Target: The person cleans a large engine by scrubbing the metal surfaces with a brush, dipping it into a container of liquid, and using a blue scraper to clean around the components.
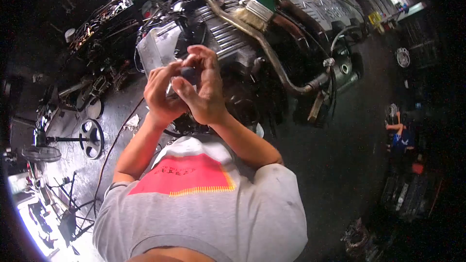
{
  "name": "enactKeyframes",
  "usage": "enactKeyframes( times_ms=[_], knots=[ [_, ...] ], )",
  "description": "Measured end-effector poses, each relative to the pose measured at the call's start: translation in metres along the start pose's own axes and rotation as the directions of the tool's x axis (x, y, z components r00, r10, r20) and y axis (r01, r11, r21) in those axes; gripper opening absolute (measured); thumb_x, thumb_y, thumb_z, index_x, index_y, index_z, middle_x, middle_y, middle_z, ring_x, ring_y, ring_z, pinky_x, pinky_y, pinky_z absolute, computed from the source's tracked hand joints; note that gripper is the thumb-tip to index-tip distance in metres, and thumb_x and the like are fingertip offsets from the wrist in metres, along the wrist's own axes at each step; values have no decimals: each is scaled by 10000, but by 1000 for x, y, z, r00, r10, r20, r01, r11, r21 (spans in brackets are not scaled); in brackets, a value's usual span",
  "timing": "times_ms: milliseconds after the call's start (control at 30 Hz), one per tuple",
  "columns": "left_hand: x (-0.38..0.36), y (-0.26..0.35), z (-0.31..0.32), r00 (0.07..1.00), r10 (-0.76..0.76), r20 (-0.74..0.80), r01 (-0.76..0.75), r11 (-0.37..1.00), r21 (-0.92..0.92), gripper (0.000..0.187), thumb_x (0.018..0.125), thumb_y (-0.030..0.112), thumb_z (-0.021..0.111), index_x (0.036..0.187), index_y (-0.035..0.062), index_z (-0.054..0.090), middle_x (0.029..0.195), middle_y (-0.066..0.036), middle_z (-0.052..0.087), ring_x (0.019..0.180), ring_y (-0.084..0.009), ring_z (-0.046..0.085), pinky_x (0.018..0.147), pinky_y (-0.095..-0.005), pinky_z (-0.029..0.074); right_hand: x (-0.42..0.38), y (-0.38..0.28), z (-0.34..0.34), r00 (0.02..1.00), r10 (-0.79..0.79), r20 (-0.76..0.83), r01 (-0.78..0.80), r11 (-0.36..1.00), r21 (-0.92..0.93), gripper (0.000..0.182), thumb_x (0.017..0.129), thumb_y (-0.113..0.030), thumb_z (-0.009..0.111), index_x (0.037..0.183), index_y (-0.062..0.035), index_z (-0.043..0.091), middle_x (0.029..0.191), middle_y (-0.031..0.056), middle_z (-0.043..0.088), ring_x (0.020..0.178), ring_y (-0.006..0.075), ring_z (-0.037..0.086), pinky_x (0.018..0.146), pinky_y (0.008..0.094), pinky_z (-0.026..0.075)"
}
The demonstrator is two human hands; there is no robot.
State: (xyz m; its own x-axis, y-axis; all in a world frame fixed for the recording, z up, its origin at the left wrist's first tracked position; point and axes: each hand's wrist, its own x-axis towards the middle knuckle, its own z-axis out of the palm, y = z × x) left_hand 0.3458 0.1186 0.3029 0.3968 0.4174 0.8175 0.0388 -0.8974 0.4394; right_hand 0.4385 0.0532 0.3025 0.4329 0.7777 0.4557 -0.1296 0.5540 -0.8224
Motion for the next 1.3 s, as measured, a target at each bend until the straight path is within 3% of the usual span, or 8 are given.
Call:
enactKeyframes(
  times_ms=[167,233,267,400,567,733,1033,1300],
  knots=[
    [-5,-14,-25,978,-108,-180,138,977,161,386,581,-35,621,959,5,555,779,-98,598,683,-212,583,615,-283,443,41,13,13,984,133,118,-156,964,214,591,718,-153,582,1196,-35,256,1039,82,391,924,144,433,824,287,365],
    [-11,-19,-48,941,-221,-256,258,958,122,284,679,18,642,940,-25,541,861,-85,583,771,-145,562,702,-244,436,96,4,-19,962,-146,-231,-6,834,-551,501,729,-279,582,1101,-27,360,1043,139,433,950,196,445,823,315,372],
    [-14,-27,-64,937,-173,-304,222,966,135,316,693,24,636,983,-18,520,910,-63,567,800,-131,549,731,-234,425,134,-16,-47,852,-514,-94,151,415,-897,545,691,-305,607,1069,0,360,1073,181,413,1000,276,413,853,399,342],
    [-68,-47,-136,717,-396,-573,538,837,95,338,696,64,640,1002,35,501,856,-45,547,744,-116,534,670,-214,438,240,-11,-184,812,-449,-373,-402,33,-915,821,591,-406,630,1182,79,331,1205,285,353,1166,414,280,961,461,235],
    [-201,-78,-216,598,-407,-691,791,442,423,342,644,155,661,912,0,516,850,-126,550,735,-217,542,657,-308,449,248,-10,-210,878,133,-459,-471,413,-780,380,599,-264,674,859,-4,580,766,95,591,724,212,562,678,358,426],
    [-356,-54,-242,128,-386,-913,982,-78,171,410,577,183,679,890,-37,533,850,-164,566,776,-288,542,724,-358,416,219,-36,-181,932,362,-29,-233,534,-813,253,622,-135,705,828,-59,580,703,28,573,626,115,524,604,271,418],
    [-486,5,-199,-297,-289,-910,830,-549,-97,330,557,147,571,837,-26,553,846,-201,578,804,-354,548,760,-407,412,230,-17,-98,957,-141,-255,-154,497,-854,294,623,-311,683,709,-39,612,644,67,606,548,157,561,556,290,450],
    [-524,8,-183,-271,-374,-887,804,-595,5,332,563,130,535,853,-30,548,861,-221,572,822,-373,549,744,-424,420,205,105,-79,871,-282,-402,-366,172,-915,392,593,-357,645,680,23,603,730,198,601,719,309,597,674,378,471]
  ],
)
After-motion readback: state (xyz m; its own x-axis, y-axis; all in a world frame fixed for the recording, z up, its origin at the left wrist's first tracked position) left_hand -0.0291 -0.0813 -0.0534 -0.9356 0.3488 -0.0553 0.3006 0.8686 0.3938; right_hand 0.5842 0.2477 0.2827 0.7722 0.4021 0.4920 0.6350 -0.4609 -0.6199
